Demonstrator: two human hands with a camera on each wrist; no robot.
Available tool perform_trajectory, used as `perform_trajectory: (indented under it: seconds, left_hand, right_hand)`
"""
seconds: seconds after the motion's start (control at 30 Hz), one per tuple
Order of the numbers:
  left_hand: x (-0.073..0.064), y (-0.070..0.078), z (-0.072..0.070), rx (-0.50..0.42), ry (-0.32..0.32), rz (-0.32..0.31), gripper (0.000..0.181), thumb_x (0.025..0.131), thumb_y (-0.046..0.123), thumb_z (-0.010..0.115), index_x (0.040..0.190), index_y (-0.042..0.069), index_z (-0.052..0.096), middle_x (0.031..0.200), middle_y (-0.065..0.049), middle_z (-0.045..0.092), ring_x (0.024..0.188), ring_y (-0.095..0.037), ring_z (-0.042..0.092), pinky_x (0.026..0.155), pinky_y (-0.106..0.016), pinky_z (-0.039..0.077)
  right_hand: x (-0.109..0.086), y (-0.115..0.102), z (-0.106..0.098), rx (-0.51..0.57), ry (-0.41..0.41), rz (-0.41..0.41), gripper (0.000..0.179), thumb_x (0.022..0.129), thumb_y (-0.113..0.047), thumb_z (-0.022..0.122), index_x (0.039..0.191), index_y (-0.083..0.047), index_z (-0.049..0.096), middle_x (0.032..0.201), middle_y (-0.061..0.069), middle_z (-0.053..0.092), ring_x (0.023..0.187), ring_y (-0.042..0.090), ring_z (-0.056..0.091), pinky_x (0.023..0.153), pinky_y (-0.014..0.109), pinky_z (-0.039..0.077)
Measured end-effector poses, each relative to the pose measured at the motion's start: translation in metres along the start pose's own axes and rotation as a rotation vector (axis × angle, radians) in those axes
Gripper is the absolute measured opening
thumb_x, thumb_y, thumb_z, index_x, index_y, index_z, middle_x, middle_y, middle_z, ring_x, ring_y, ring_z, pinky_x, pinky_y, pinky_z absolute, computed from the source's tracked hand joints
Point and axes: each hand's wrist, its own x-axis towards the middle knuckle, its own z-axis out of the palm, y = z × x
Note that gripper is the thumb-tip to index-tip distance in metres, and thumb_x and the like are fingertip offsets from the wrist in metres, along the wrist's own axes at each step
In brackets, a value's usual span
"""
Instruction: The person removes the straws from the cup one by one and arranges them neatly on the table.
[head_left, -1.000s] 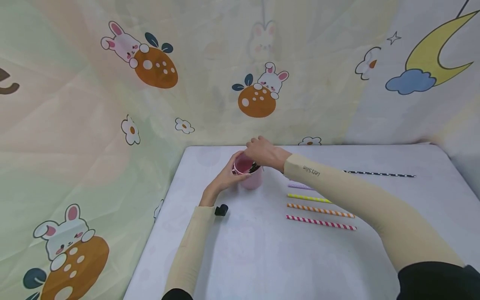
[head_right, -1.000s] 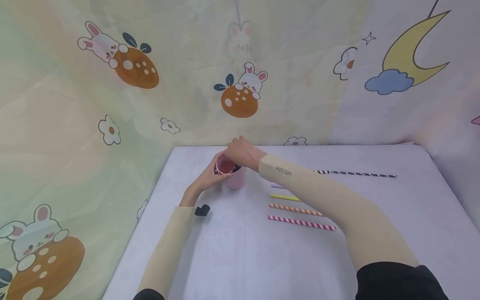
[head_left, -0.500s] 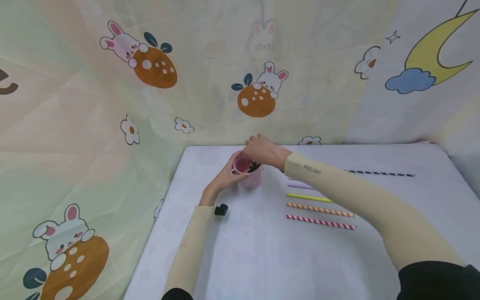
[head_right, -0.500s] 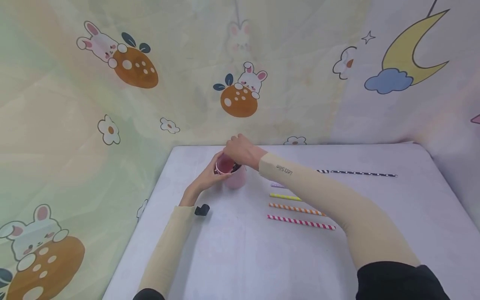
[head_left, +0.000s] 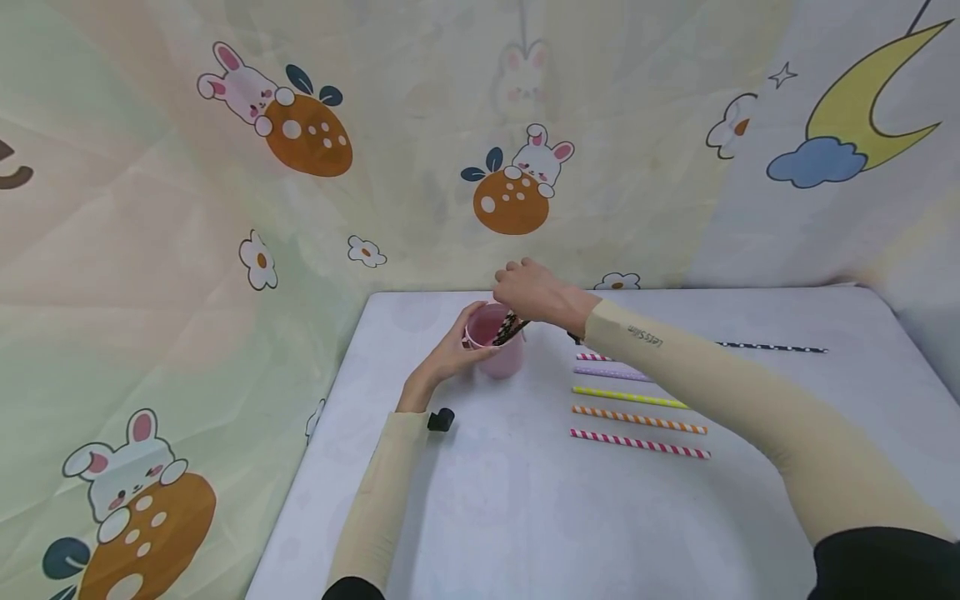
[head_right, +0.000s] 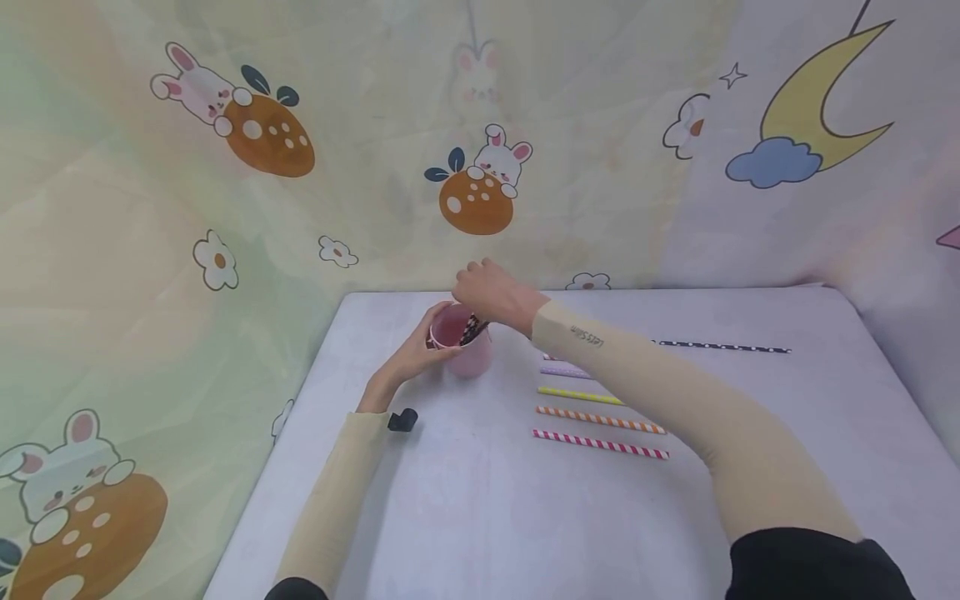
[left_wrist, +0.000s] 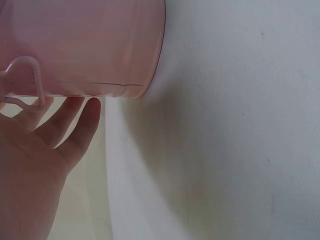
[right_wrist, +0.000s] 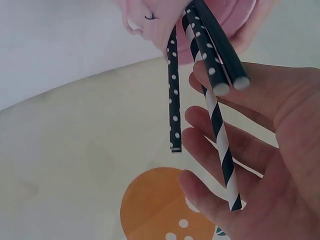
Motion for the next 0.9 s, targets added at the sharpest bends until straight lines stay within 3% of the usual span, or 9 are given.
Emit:
perform_trajectory:
  seconds: [0.17,0.47,0.9]
  left_hand:
    - [0.000,0.001,0.000,0.000,-0.001,-0.011,0.092,0.083,0.040,0.082,0.154,0.042,0.023,0.155,0.002,0.038,0.140,-0.022,0.040,0.113,-0.051,0.040]
    - [0.000,0.001,-0.001,0.013,0.006,-0.007,0.091,0.081,0.045,0.082,0.152,0.047,0.025,0.153,0.006,0.040,0.141,-0.021,0.041,0.114,-0.052,0.039]
    - [-0.001,0.002,0.000,-0.013,-0.009,-0.002,0.092,0.083,0.042,0.082,0.154,0.041,0.023,0.155,0.001,0.039,0.141,-0.021,0.041,0.116,-0.051,0.036]
  right_hand:
    - [-0.006,0.006,-0.007,0.042,0.012,0.013,0.018,0.094,-0.012,0.069,0.110,-0.012,0.075,0.104,0.009,0.070,0.100,0.029,0.062,0.093,0.044,0.052]
    - [-0.017,0.014,-0.012,0.100,0.001,0.045,0.019,0.094,-0.015,0.070,0.112,-0.015,0.076,0.103,0.006,0.069,0.099,0.027,0.061,0.094,0.041,0.051]
    - [-0.035,0.027,0.002,0.262,0.158,0.043,0.012,0.093,-0.016,0.072,0.104,-0.016,0.078,0.108,0.005,0.069,0.106,0.027,0.061,0.096,0.045,0.048]
